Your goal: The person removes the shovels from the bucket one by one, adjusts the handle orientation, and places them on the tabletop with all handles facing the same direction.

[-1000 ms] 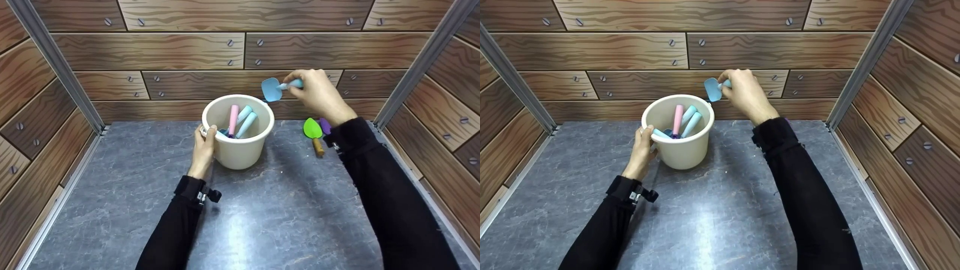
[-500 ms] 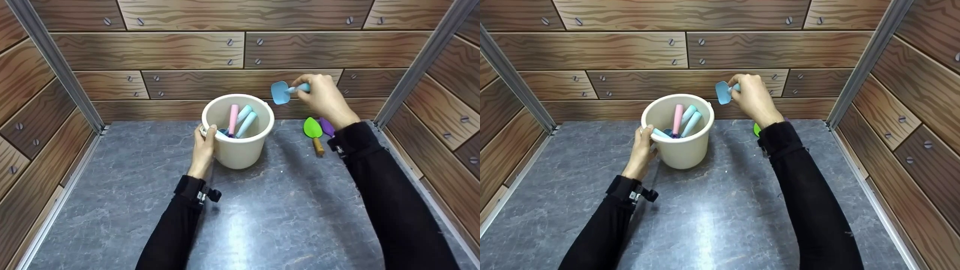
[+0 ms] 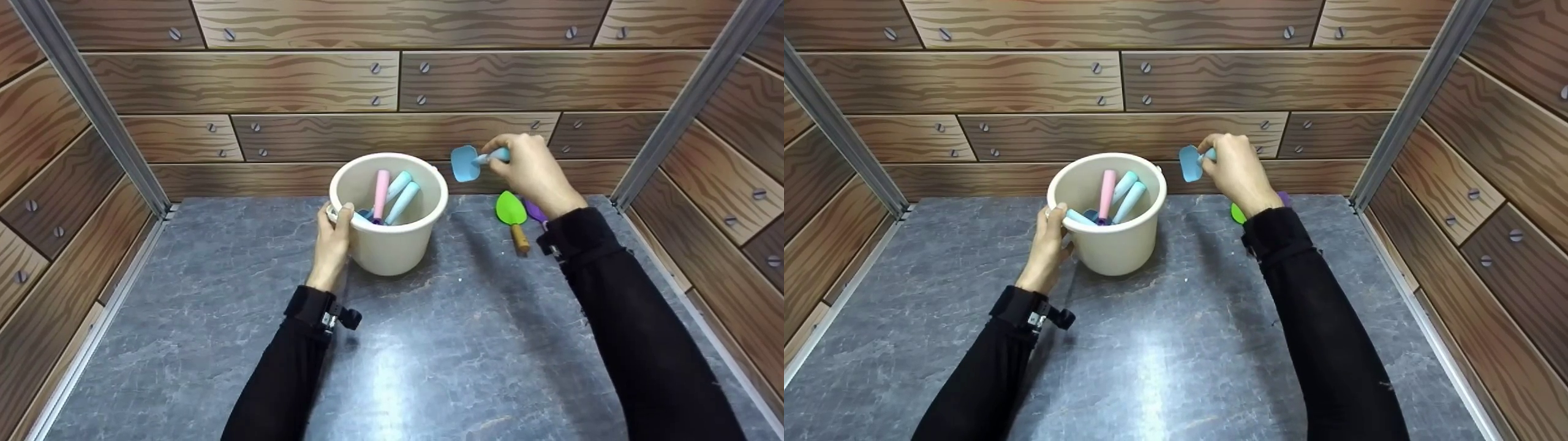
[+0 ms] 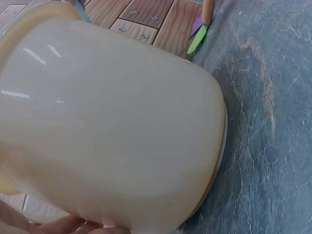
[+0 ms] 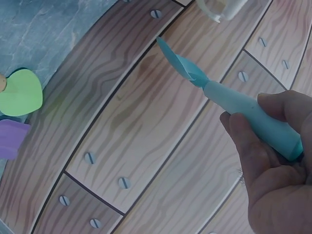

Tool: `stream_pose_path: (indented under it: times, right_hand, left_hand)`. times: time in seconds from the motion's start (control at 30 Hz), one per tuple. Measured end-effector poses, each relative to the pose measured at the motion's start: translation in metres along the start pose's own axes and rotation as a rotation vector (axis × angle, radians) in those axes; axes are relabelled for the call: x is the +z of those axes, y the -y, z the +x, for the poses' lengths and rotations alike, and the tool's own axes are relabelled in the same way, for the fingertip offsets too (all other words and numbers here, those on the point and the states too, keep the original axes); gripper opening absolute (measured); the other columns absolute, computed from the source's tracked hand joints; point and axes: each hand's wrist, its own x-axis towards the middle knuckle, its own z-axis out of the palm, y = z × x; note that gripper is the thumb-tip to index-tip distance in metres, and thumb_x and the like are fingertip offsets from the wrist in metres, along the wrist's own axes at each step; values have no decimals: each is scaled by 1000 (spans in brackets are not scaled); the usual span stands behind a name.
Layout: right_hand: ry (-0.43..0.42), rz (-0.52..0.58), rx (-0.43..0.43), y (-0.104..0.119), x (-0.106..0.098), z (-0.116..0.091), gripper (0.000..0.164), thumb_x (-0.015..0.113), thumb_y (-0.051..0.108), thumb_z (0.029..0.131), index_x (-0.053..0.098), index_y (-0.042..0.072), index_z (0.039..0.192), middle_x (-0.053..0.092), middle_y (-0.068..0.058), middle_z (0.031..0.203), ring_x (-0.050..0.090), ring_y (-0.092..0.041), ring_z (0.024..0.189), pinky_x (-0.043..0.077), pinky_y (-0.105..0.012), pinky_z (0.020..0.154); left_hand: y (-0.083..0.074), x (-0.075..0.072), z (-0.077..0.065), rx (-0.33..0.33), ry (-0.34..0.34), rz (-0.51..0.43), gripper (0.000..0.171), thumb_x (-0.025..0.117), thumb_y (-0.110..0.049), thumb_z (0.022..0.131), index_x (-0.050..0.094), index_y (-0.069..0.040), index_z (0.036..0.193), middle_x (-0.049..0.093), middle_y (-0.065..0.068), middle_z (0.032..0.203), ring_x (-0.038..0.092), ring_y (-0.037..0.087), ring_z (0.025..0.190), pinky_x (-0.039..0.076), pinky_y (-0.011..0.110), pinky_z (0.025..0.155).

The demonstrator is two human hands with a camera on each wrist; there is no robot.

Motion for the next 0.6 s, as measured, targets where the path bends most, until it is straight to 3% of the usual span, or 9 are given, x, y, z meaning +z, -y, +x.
stream_pose_path:
  times: [0.3, 0.6]
  right_hand:
    - [11, 5, 8, -11, 9, -3, 26, 69, 1, 109, 86, -4, 127, 80, -16, 99, 39, -10, 61, 29, -21, 55]
    - [60, 9, 60, -24, 20, -9, 27, 70, 3, 112, 84, -3, 134, 63, -1, 80, 30, -7, 55, 27, -21, 53]
  left_hand:
    - [0, -2, 1, 30, 4, 91, 82, 60, -46, 116, 33, -2, 180, 44, 29, 184, 45, 44, 172, 32, 57, 147]
    - [0, -3, 1, 40, 8, 115, 83, 59, -46, 115, 32, -2, 180, 41, 30, 185, 43, 45, 173, 31, 57, 148]
